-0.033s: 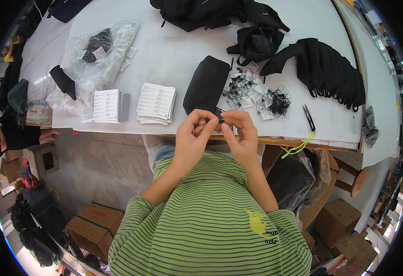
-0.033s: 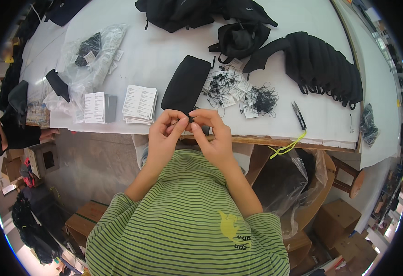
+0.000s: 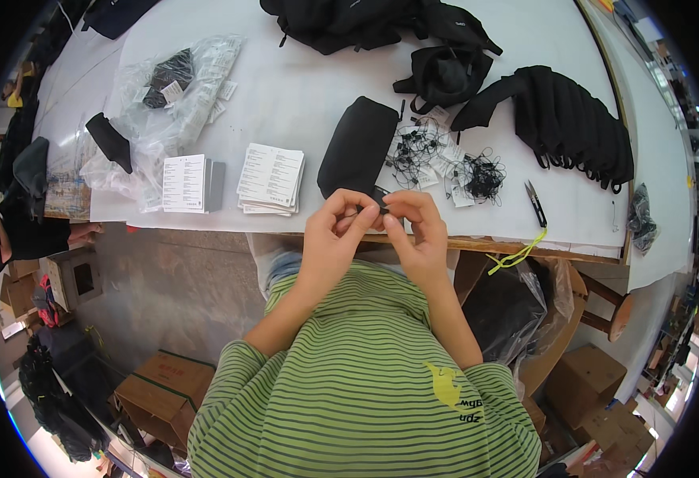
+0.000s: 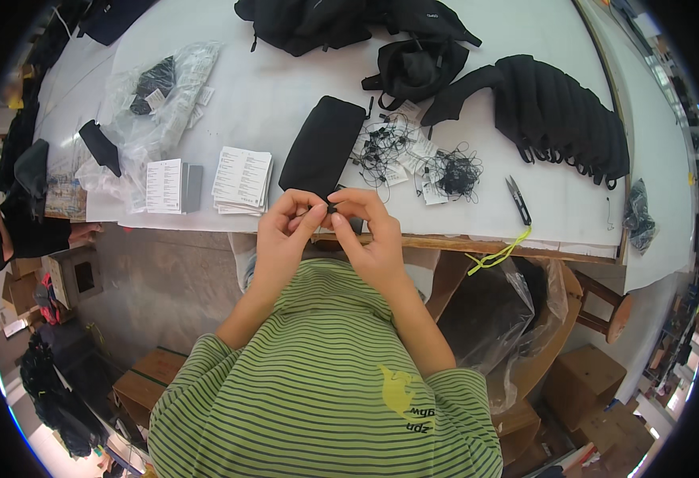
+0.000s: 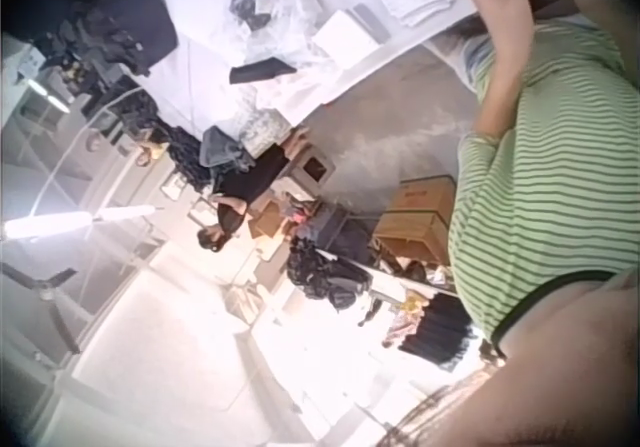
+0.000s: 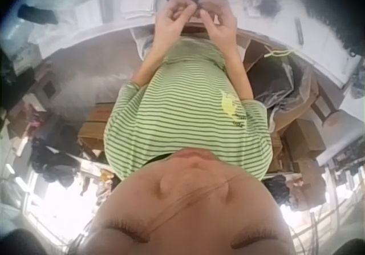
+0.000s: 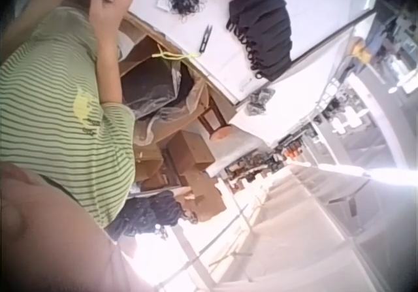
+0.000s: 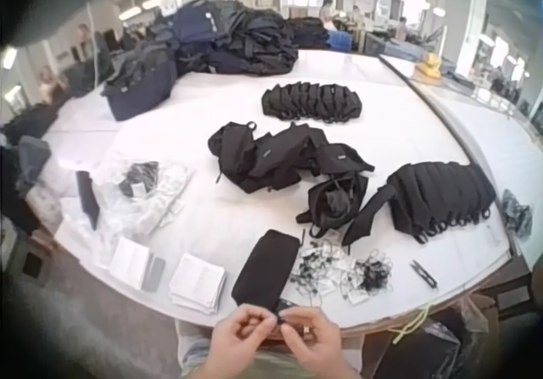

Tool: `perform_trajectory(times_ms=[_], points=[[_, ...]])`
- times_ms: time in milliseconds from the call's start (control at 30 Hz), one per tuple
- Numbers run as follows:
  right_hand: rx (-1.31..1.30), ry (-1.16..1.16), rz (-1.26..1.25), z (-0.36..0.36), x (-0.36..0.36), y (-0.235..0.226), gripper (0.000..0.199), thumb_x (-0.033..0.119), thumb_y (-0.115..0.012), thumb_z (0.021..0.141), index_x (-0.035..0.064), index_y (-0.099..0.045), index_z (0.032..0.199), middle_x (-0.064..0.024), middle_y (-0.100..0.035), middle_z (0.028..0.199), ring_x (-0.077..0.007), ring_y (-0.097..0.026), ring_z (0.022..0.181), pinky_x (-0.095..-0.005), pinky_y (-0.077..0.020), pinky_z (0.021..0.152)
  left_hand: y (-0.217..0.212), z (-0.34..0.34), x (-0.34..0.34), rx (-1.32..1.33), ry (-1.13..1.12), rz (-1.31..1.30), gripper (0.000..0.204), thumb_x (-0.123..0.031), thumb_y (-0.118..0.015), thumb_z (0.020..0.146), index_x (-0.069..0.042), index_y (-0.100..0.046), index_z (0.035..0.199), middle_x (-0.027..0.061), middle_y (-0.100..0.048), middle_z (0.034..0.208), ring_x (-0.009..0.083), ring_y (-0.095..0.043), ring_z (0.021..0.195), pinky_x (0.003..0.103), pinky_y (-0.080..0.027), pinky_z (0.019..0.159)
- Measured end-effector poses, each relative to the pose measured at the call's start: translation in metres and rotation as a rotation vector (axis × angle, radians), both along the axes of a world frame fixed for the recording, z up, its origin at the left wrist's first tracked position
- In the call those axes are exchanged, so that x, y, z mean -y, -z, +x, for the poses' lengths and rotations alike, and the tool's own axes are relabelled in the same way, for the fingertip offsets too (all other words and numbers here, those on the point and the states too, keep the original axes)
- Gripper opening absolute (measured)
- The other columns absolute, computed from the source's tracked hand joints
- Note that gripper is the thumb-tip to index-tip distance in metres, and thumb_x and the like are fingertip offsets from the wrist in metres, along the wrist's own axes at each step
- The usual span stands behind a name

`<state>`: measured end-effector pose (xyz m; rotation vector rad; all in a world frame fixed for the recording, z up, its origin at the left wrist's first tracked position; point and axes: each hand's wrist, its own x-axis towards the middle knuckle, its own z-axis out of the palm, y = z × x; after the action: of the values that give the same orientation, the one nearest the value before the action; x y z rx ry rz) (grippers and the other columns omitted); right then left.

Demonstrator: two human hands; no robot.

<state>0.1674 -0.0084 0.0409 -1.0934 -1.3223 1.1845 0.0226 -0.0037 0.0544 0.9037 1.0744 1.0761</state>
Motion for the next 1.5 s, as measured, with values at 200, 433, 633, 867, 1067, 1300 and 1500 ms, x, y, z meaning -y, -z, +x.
perform_trajectory(times_ms=[200, 433, 633, 867, 1067, 1300, 1500], points=[[-0.422, -0.214, -0.167, 0.008, 0.004, 0.001, 0.026, -0.004, -0.054, 0.087, 0.0020, -0.048, 0.111, -0.0057, -0.058, 0.086, -0.0115, -0.059, 0.077, -0.0240, -0.0462, 0.070, 0.012, -0.019, -0.010, 0.282, 0.295, -0.174, 0.019, -0.011, -0.063, 0.090, -0.003, -0.054, 0.104, -0.0002, -0.058, 0.077, 0.0037, -0.053, 0.070, 0.018, -0.039, 0.063], [-0.462, -0.262, -0.216, 0.008, 0.004, -0.009, 0.026, -0.003, -0.053, 0.087, 0.0021, -0.047, 0.111, -0.0057, -0.059, 0.088, -0.0109, -0.058, 0.077, -0.0234, -0.0455, 0.071, 0.028, -0.021, -0.006, 0.475, 0.381, -0.149, 0.023, -0.013, -0.061, 0.091, -0.005, -0.051, 0.111, 0.0001, -0.058, 0.081, 0.0059, -0.053, 0.070, 0.018, -0.036, 0.060], [-0.400, -0.294, -0.185, 0.007, 0.003, -0.007, 0.025, -0.003, -0.052, 0.087, 0.0029, -0.047, 0.110, -0.0057, -0.059, 0.091, -0.0105, -0.059, 0.078, -0.0231, -0.0452, 0.069, 0.030, -0.020, -0.001, 0.530, 0.346, -0.146, 0.017, -0.013, -0.062, 0.090, -0.006, -0.056, 0.105, 0.0031, -0.059, 0.084, 0.0097, -0.055, 0.076, 0.022, -0.044, 0.068], [-0.360, -0.287, -0.180, 0.006, 0.004, -0.013, 0.024, -0.001, -0.053, 0.087, 0.0031, -0.047, 0.110, -0.0047, -0.058, 0.085, -0.0101, -0.059, 0.076, -0.0227, -0.0449, 0.068, 0.027, -0.021, 0.001, 0.506, 0.316, -0.087, 0.012, -0.008, -0.064, 0.088, -0.004, -0.059, 0.099, 0.0038, -0.061, 0.086, 0.0104, -0.057, 0.075, 0.024, -0.047, 0.068], [-0.523, -0.309, -0.268, 0.010, 0.003, -0.011, 0.027, -0.001, -0.054, 0.088, 0.0033, -0.044, 0.113, -0.0045, -0.057, 0.078, -0.0123, -0.059, 0.074, -0.0244, -0.0464, 0.068, 0.011, -0.025, -0.004, 0.322, 0.310, -0.074, 0.011, -0.003, -0.063, 0.086, -0.002, -0.064, 0.097, 0.0033, -0.062, 0.086, 0.0097, -0.058, 0.076, 0.025, -0.048, 0.072], [-0.508, -0.270, -0.252, 0.025, 0.002, -0.009, 0.026, -0.001, -0.056, 0.086, 0.0029, -0.045, 0.110, -0.0039, -0.056, 0.076, -0.0122, -0.059, 0.071, -0.0241, -0.0462, 0.066, -0.008, -0.031, -0.039, -0.258, 0.425, 0.293, 0.022, -0.001, -0.063, 0.082, -0.006, -0.066, 0.103, 0.0043, -0.064, 0.098, 0.0146, -0.059, 0.085, 0.027, -0.045, 0.074], [-0.485, -0.242, -0.217, 0.040, 0.013, -0.015, 0.021, -0.001, -0.057, 0.085, 0.0030, -0.048, 0.104, -0.0043, -0.057, 0.077, -0.0115, -0.058, 0.069, -0.0232, -0.0454, 0.063, 0.021, -0.008, -0.101, -1.099, 0.752, 1.003, 0.046, 0.006, -0.060, 0.069, -0.014, -0.064, 0.110, 0.0003, -0.056, 0.125, 0.0260, -0.049, 0.114, 0.038, -0.038, 0.095]])
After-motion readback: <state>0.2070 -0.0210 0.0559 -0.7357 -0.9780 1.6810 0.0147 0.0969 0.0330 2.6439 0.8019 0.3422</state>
